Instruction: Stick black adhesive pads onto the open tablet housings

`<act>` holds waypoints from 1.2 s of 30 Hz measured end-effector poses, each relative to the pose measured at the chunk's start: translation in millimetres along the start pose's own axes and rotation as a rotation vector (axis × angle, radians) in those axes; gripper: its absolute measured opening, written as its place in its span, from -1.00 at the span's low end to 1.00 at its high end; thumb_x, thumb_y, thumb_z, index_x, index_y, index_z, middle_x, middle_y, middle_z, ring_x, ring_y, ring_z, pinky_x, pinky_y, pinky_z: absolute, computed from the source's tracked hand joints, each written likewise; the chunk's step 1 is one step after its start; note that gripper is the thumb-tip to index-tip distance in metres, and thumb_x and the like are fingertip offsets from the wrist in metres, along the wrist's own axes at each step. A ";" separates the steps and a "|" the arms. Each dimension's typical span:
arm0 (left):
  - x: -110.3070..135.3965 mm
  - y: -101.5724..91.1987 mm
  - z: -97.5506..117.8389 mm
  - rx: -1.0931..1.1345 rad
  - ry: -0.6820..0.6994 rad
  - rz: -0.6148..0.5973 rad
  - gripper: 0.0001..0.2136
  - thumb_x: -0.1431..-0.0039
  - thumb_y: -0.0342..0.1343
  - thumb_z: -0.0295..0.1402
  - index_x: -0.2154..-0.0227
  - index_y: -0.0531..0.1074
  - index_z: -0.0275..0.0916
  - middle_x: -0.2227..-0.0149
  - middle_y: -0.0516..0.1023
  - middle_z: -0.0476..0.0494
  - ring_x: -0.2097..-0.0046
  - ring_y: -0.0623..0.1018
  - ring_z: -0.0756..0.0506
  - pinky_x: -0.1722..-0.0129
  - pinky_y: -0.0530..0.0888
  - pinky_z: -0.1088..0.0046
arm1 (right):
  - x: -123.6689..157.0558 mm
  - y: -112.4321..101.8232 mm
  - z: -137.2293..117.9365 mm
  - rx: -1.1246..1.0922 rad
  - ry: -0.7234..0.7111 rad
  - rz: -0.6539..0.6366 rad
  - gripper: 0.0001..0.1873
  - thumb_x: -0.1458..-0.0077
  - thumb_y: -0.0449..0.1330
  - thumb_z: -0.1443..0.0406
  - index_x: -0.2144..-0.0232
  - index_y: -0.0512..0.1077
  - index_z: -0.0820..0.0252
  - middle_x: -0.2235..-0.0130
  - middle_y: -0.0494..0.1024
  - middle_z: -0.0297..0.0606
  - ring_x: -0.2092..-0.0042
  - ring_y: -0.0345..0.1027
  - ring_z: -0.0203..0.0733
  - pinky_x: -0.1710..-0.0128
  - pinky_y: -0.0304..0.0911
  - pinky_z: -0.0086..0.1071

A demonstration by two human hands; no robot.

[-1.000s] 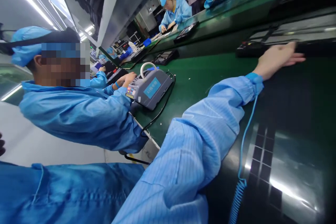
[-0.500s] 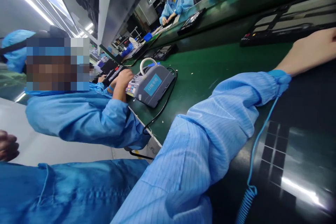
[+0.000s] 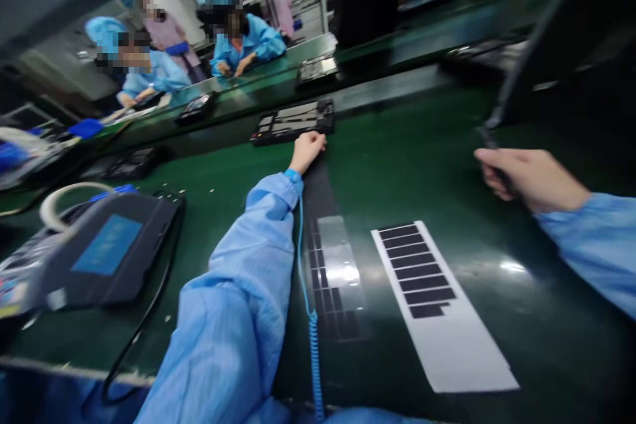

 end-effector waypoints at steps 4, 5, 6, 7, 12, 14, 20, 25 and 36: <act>0.2 -3.4 0.2 -0.005 0.008 -0.016 -0.75 -0.10 -0.15 -0.35 0.48 0.39 -0.36 0.47 0.49 -0.13 0.35 0.45 -0.03 0.29 0.30 0.54 | 0.3 -3.3 7.5 -0.185 0.094 -0.052 -0.66 -0.08 0.04 0.21 0.66 0.13 0.23 0.77 0.13 -0.44 0.74 -0.04 -0.48 0.75 -0.15 -0.53; 0.7 -4.2 3.2 -0.013 0.008 -0.032 -0.75 -0.09 -0.16 -0.36 0.47 0.39 -0.36 0.47 0.49 -0.14 0.35 0.45 -0.03 0.30 0.30 0.54 | -1.5 -1.8 6.8 -0.179 0.079 -0.050 -0.65 -0.07 0.05 0.19 0.66 0.15 0.23 0.76 0.13 -0.44 0.73 -0.04 -0.47 0.76 -0.15 -0.53; 1.7 -4.5 8.6 -0.024 0.011 -0.056 -0.75 -0.09 -0.16 -0.36 0.46 0.39 -0.37 0.46 0.49 -0.15 0.35 0.45 -0.03 0.31 0.30 0.53 | -3.7 -0.1 6.1 -0.168 0.058 -0.053 -0.65 -0.05 0.07 0.18 0.66 0.16 0.24 0.75 0.14 -0.43 0.71 -0.02 -0.47 0.75 -0.15 -0.54; 3.6 -3.8 17.1 -0.039 0.019 -0.090 -0.76 -0.08 -0.15 -0.37 0.46 0.39 -0.38 0.45 0.49 -0.16 0.35 0.44 -0.04 0.32 0.30 0.53 | -6.1 1.1 5.6 -0.162 0.033 -0.057 -0.64 -0.03 0.08 0.16 0.67 0.17 0.25 0.73 0.14 -0.43 0.70 -0.01 -0.47 0.73 -0.14 -0.55; 47.3 14.4 107.4 -0.080 0.246 -0.409 -0.83 0.01 0.04 -0.32 0.41 0.42 -0.32 0.40 0.48 -0.06 0.35 0.41 -0.02 0.30 0.30 0.52 | -18.6 2.9 6.9 -0.154 -0.097 -0.150 -0.58 0.05 0.13 0.09 0.70 0.15 0.26 0.69 0.13 -0.42 0.65 0.00 -0.48 0.67 -0.12 -0.53; 91.7 24.5 149.8 -0.151 0.523 -0.627 -0.79 -0.03 0.04 -0.27 0.32 0.41 -0.29 0.30 0.45 -0.06 0.26 0.40 -0.05 0.19 0.29 0.48 | -20.1 3.9 7.2 -0.152 -0.134 -0.224 -0.56 0.08 0.13 0.05 0.70 0.15 0.25 0.70 0.12 -0.42 0.66 -0.02 -0.48 0.67 -0.14 -0.52; 196.4 27.5 150.0 -0.386 0.721 -0.679 -0.57 -0.12 -0.05 -0.18 0.00 0.18 -0.32 -0.05 0.20 -0.26 0.01 0.26 -0.19 0.04 0.29 0.25 | -7.9 7.8 -1.9 -0.166 -0.215 -0.406 -0.50 0.13 0.15 -0.01 0.75 0.14 0.26 0.76 0.08 -0.45 0.70 -0.09 -0.51 0.69 -0.21 -0.50; 215.4 36.0 122.0 -0.355 0.699 -0.545 -0.54 -0.18 -0.16 -0.24 -0.10 0.03 -0.34 -0.20 -0.07 -0.25 -0.17 0.00 -0.21 -0.13 0.11 0.17 | -2.9 11.3 -7.1 -0.286 -0.204 -0.565 -0.50 0.17 0.18 -0.01 0.75 0.10 0.23 0.81 0.07 -0.46 0.76 -0.13 -0.52 0.75 -0.29 -0.52; 214.0 40.0 122.9 -0.297 0.695 -0.522 -0.55 -0.14 -0.14 -0.29 -0.08 0.06 -0.36 -0.18 -0.02 -0.27 -0.18 0.01 -0.21 -0.13 0.11 0.14 | -13.2 1.1 2.7 -0.375 -0.086 -0.585 -0.50 0.27 0.22 0.01 0.78 0.08 0.22 0.84 0.00 -0.49 0.79 -0.20 -0.52 0.83 -0.32 -0.55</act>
Point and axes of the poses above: each hand's wrist, its own x-axis away from the middle knuckle, its own y-axis out of the palm, z = x × y, the point moved 6 cm from there along -x, towards the middle knuckle
